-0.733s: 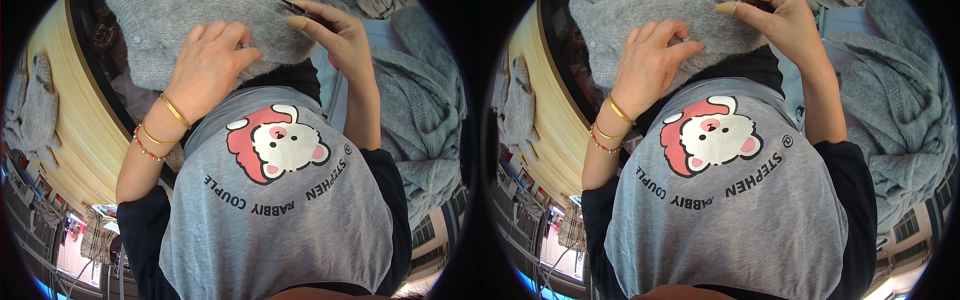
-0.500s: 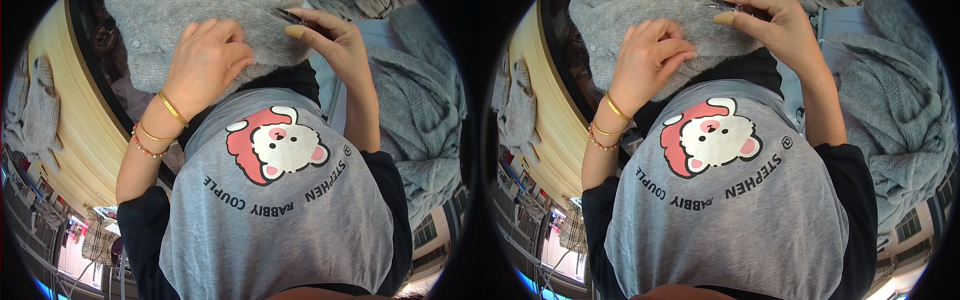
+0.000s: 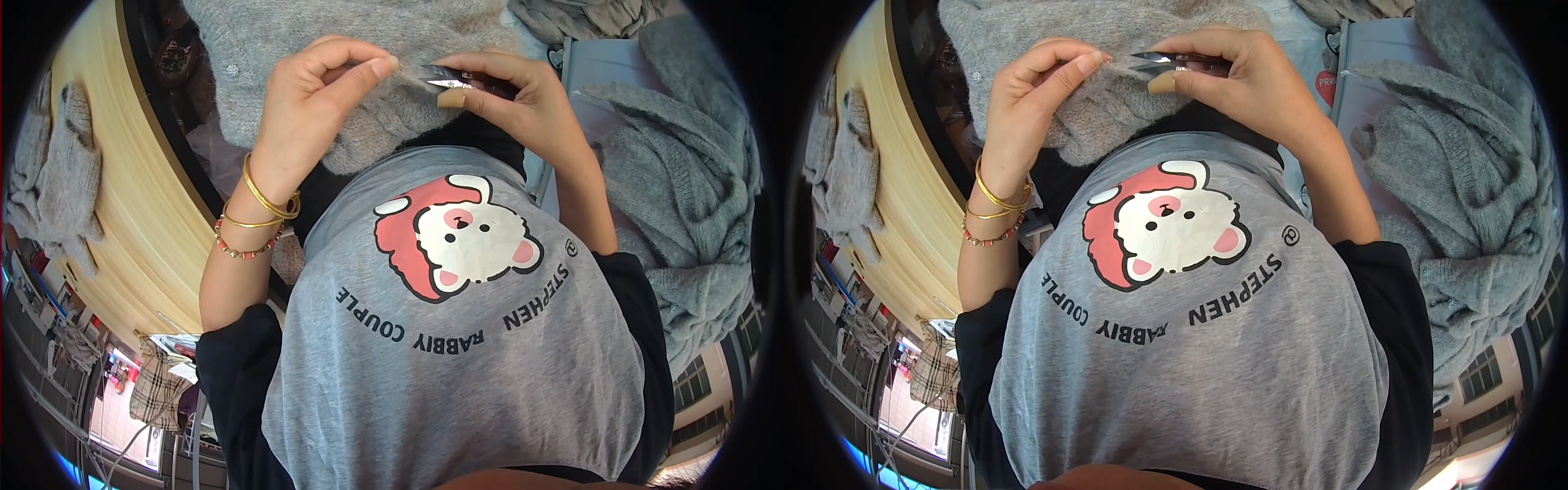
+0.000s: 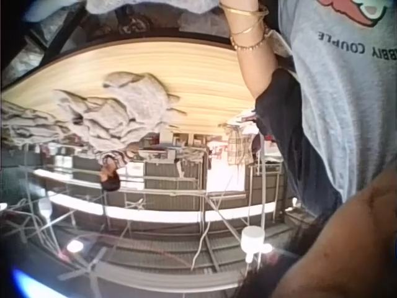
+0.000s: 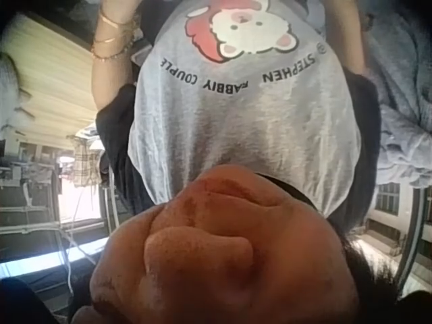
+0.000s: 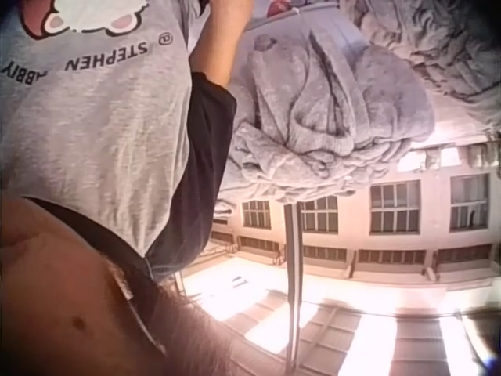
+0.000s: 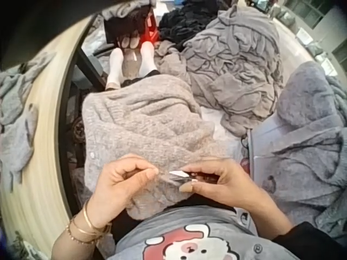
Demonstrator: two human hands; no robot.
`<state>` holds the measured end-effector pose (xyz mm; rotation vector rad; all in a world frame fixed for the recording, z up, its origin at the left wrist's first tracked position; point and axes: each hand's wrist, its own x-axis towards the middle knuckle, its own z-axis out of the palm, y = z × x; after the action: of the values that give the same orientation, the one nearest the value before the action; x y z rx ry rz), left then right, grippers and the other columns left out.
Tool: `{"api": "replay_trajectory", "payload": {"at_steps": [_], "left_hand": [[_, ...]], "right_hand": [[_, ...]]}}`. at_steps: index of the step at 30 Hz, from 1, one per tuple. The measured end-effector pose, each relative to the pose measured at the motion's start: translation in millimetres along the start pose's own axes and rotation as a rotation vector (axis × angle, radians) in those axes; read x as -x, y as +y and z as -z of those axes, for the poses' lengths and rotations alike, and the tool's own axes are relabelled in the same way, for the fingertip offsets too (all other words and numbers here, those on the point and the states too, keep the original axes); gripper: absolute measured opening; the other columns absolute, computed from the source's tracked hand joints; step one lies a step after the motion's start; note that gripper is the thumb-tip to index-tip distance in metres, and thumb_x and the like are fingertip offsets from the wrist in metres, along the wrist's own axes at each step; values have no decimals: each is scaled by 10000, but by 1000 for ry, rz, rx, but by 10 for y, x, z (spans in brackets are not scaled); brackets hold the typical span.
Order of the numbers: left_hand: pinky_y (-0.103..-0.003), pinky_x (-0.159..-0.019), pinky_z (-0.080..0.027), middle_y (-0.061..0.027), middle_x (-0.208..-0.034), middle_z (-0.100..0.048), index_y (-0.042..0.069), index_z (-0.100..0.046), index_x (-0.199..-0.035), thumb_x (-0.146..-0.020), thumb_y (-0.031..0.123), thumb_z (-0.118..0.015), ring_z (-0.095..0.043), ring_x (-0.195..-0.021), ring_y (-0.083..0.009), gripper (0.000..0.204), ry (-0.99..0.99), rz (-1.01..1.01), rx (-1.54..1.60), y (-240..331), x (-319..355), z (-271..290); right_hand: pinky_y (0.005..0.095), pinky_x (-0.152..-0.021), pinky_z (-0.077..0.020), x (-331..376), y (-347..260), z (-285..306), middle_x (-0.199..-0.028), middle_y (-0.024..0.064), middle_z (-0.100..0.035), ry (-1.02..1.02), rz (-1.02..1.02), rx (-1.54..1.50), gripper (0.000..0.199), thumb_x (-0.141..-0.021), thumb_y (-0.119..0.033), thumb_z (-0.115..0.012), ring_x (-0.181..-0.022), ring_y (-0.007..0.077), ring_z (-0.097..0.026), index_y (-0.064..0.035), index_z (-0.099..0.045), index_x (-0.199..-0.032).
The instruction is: Trim loose threads from gray garments using small thread nippers at a factory workbench.
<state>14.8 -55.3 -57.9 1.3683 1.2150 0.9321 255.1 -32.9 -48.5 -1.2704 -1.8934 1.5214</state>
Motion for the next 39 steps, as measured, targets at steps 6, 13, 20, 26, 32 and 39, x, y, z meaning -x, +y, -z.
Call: {"api": "replay_trajectory", "payload": {"at_steps": [6, 13, 20, 26, 32, 39], "left_hand": [[-173, -623, -423, 43, -781, -636, 32, -704, -953, -890, 120, -648, -531, -699, -22, 122, 30, 105, 60, 16, 12, 45], [-169, -648, -445, 38, -776, -629, 31, -692, -958, -906, 135, -631, -546, -717, -24, 131, 19, 131, 111, -27, 22, 75], [-172, -634, -445, 34, -751, -618, 20, -670, -952, -908, 152, -632, -544, -703, -21, 144, 29, 94, 56, 22, 65, 44], [-169, -615, -436, 38, -742, -614, 18, -664, -947, -912, 151, -622, -529, -684, -13, 144, 29, 126, 39, 5, 60, 42], [-182, -602, -443, 30, -736, -616, 16, -653, -948, -915, 155, -614, -539, -674, -23, 148, 54, 115, 107, -11, 67, 32], [-199, -647, -477, -10, -786, -649, 2, -642, -933, -926, 154, -597, -608, -726, -58, 159, 27, 135, 95, -15, 93, 0]], "right_hand": [[207, -624, -396, 15, 18, -38, -764, -19, -528, -129, 57, 97, 321, -775, -45, -699, -685, 65, -479, -50, -686, -1095], [207, -629, -393, -31, -17, 128, -774, -19, -530, -192, 88, 186, 326, -763, -21, -682, -691, 66, -479, -44, -684, -1088], [194, -699, -425, -76, -54, 37, -986, 18, -615, -86, 152, -83, 337, -775, -10, -673, -823, 67, -531, -39, -677, -1111], [203, -716, -441, -94, -23, -184, -1180, 83, -621, -204, 274, -205, 342, -758, 10, -683, -871, 87, -565, -29, -678, -1098], [214, -692, -465, -79, -109, -278, -1211, 111, -603, -238, 301, -118, 326, -760, 23, -682, -852, 110, -598, -14, -677, -1083], [292, -837, -515, -62, -79, -297, -1215, 149, -608, -379, 290, -193, 294, -771, -19, -689, -1033, 212, -633, 0, -672, -1065]]}}
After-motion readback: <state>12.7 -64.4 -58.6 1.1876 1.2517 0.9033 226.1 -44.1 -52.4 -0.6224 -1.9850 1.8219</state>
